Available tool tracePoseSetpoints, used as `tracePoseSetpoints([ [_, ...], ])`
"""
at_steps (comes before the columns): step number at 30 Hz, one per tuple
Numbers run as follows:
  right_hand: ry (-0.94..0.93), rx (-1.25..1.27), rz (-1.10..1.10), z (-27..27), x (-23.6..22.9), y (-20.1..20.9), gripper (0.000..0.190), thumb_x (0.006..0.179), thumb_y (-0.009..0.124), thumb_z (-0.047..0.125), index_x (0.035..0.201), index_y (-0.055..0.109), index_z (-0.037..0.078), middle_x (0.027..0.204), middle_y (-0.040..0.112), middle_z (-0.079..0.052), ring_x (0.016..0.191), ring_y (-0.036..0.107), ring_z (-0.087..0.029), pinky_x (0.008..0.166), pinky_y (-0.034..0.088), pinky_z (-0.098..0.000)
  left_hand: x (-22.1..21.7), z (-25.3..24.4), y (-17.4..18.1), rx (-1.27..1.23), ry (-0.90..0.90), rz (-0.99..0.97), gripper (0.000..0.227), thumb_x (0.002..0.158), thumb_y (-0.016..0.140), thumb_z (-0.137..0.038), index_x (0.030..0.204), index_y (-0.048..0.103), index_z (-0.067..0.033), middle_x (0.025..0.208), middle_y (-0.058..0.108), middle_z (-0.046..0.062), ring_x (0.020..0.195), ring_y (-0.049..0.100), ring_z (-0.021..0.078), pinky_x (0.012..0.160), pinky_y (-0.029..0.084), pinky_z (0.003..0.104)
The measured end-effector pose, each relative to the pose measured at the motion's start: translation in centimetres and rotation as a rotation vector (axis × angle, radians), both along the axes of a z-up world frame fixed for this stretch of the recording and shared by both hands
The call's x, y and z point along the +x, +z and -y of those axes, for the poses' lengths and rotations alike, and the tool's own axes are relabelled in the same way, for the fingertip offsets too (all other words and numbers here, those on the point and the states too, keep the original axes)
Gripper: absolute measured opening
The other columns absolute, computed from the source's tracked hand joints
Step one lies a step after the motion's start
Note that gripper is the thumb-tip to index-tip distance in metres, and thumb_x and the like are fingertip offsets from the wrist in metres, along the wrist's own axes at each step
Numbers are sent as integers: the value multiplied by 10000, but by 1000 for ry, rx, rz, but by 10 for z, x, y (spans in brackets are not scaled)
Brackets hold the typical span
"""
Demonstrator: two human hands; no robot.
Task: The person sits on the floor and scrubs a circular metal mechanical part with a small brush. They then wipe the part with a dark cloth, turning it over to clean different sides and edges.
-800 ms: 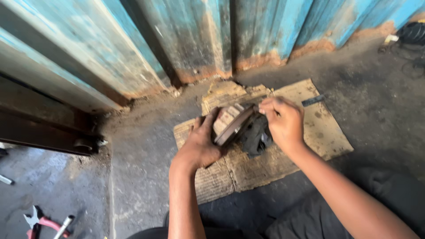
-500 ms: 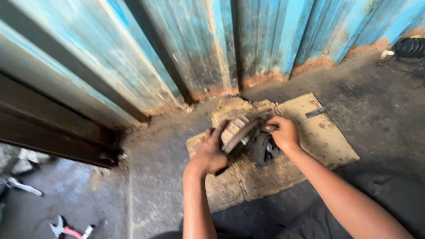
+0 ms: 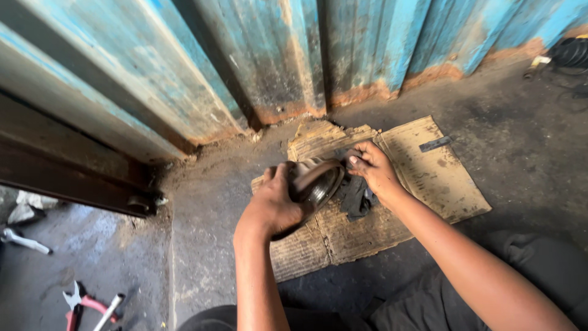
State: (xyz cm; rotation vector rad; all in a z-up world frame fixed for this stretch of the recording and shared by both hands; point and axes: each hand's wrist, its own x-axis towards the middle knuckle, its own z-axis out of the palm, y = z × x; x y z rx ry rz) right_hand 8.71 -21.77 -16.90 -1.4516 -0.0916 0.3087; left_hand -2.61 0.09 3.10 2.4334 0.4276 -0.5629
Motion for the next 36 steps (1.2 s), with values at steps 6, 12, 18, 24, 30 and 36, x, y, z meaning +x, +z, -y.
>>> tracePoseSetpoints([
  [6,-25,-247,-18,-23,-18,8,151,1005,526,98,1151,565,90,994,690,16,955,634,-74,880,536,-240,10,-20,-17,-104,30,-39,1014,611,874,-292,1529,451,-217,1554,473,74,1400,500,289,1178,358,390],
  [12,-289,137,218,-48,-55,-19,109,1111,476,90,1209,509,56,987,478,2,887,430,-100,869,413,-232,11,-6,-20,-38,-72,-50,1143,559,935,-272,1551,379,-161,1452,592,124,1326,578,255,1117,456,362],
  [18,-423,125,257,-51,-77,-2,148,1129,399,138,1209,496,59,961,468,8,859,425,-95,847,427,-252,18,5,-18,-69,-127,-13,1151,470,947,-212,1508,451,-187,1299,716,92,1212,677,228,1080,494,327],
  [24,-417,279,275,-47,-70,10,139,1145,418,159,1195,496,56,911,457,0,824,427,-97,825,431,-257,12,2,-28,-272,-95,240,1079,442,946,-135,1415,481,-164,1247,720,108,1193,675,263,1020,520,361],
  [30,-395,206,494,-18,-48,36,127,1186,417,152,1201,492,50,926,435,8,796,380,-83,743,380,-238,19,22,-42,-422,-149,360,1003,513,940,-105,1382,439,-120,1272,684,171,1243,640,306,1032,506,392],
  [36,-370,146,533,-4,-31,51,154,1166,410,156,1250,488,53,989,500,2,827,422,-75,754,408,-228,21,39,-35,-368,-206,294,1182,496,992,-178,1479,336,-181,1377,629,169,1336,541,338,1122,422,427],
])
